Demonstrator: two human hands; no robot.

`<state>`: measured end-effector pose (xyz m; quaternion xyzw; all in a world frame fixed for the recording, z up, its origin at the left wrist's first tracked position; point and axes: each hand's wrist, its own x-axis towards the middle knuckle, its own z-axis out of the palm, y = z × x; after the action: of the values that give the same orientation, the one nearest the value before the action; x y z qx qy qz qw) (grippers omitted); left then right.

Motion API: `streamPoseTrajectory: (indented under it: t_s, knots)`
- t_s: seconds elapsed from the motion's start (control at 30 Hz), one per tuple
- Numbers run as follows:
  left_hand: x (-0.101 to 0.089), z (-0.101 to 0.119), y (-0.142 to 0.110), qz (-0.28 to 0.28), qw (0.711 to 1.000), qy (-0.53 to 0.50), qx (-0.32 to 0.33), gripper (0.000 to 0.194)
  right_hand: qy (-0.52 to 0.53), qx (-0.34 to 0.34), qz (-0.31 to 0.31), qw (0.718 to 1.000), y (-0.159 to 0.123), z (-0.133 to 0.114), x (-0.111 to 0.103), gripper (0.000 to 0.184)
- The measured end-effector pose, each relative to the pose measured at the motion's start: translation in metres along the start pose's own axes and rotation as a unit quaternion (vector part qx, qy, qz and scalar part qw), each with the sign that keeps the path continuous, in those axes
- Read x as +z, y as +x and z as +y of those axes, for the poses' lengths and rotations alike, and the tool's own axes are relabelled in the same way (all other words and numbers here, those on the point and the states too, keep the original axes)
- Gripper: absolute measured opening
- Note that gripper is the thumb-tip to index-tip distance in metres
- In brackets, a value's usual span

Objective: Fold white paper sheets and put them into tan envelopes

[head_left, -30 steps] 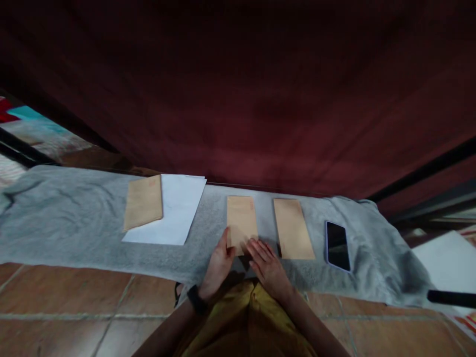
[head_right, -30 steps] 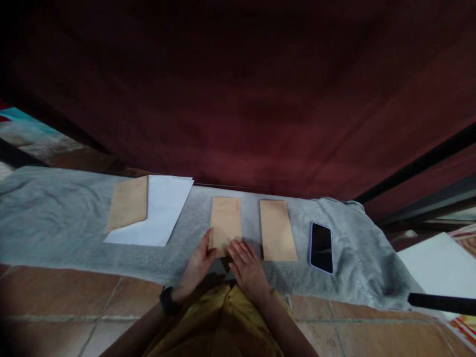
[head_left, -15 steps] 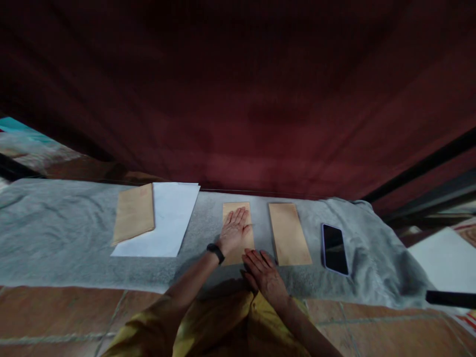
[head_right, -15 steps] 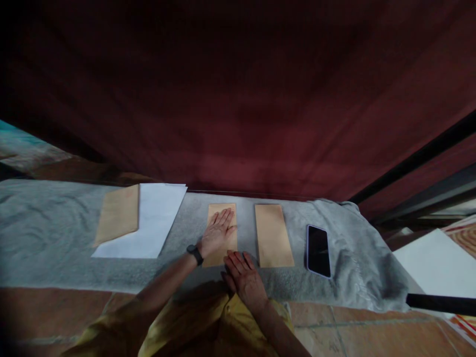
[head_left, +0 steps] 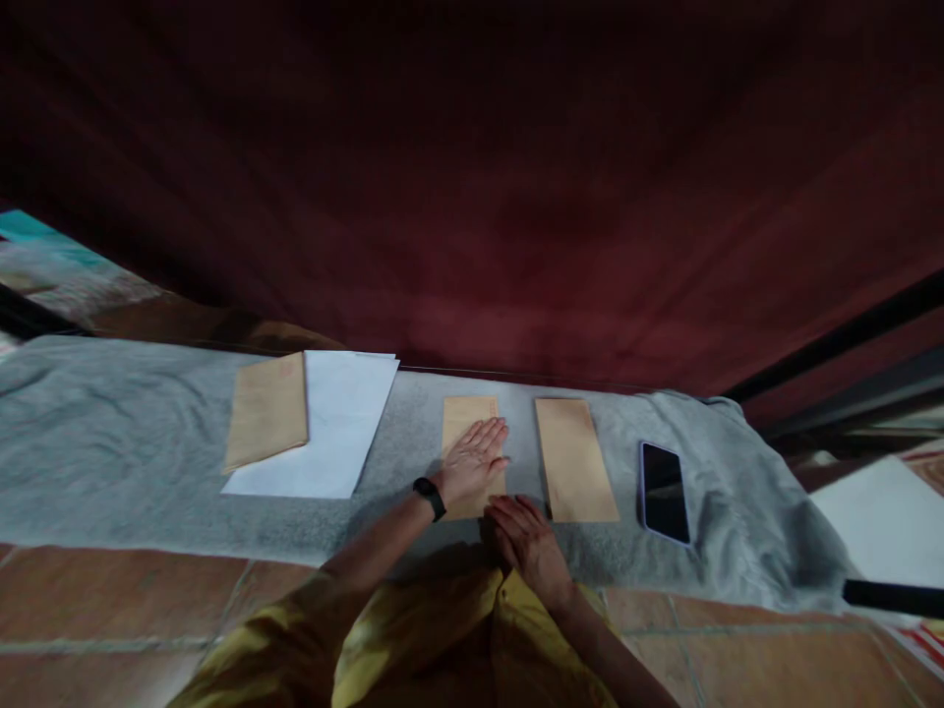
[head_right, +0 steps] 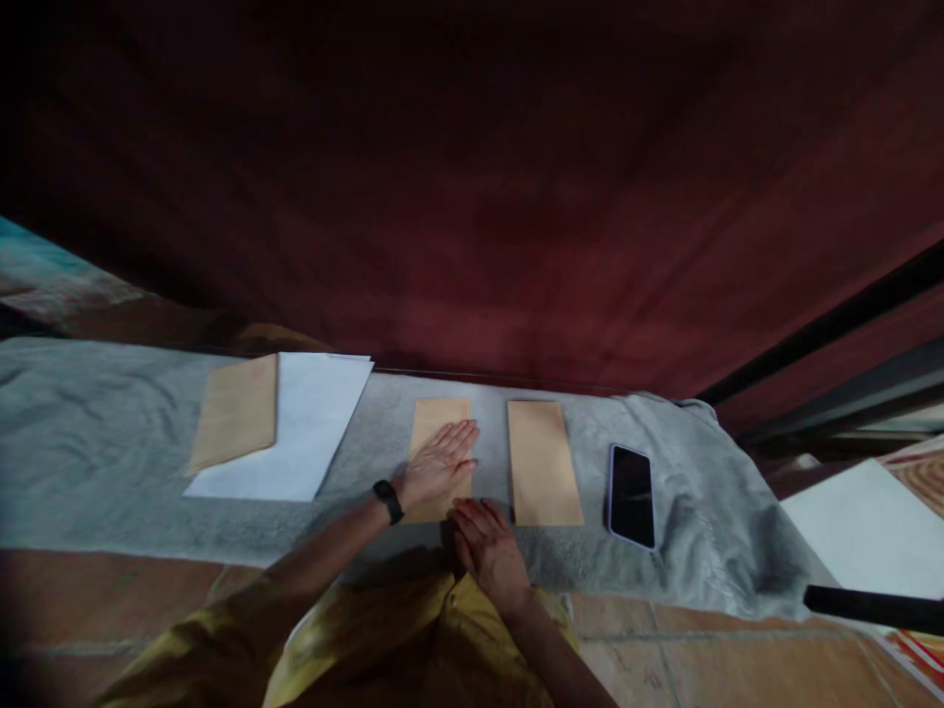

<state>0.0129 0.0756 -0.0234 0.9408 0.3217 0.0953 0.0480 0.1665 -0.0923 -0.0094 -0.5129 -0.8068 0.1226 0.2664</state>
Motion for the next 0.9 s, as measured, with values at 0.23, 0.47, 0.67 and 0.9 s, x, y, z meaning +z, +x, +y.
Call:
streamPoseTrajectory:
  t_s: [0.23,0.47,0.67,0.9]
  knots:
    - [-0.004,0.025,-0.037,-0.023,0.998,-0.029,0.052,0.064,0.051,0.008,0.050,0.997,-0.008,0.003,0.000,0.030]
    - [-0.013,0.047,-0.066,-0.035,0.995,-0.065,0.071,0.062,0.042,0.042,0.059,0.996,-0.016,0.005,0.001,0.034]
    - [-0.029,0.055,-0.081,-0.062,0.987,-0.092,0.112,0.072,0.089,0.093,0.097,0.987,-0.017,0.007,0.001,0.037]
    - [-0.020,0.063,-0.099,-0.053,0.985,-0.118,0.113,0.066,0.067,0.061,0.032,0.995,0.018,0.010,0.003,0.045]
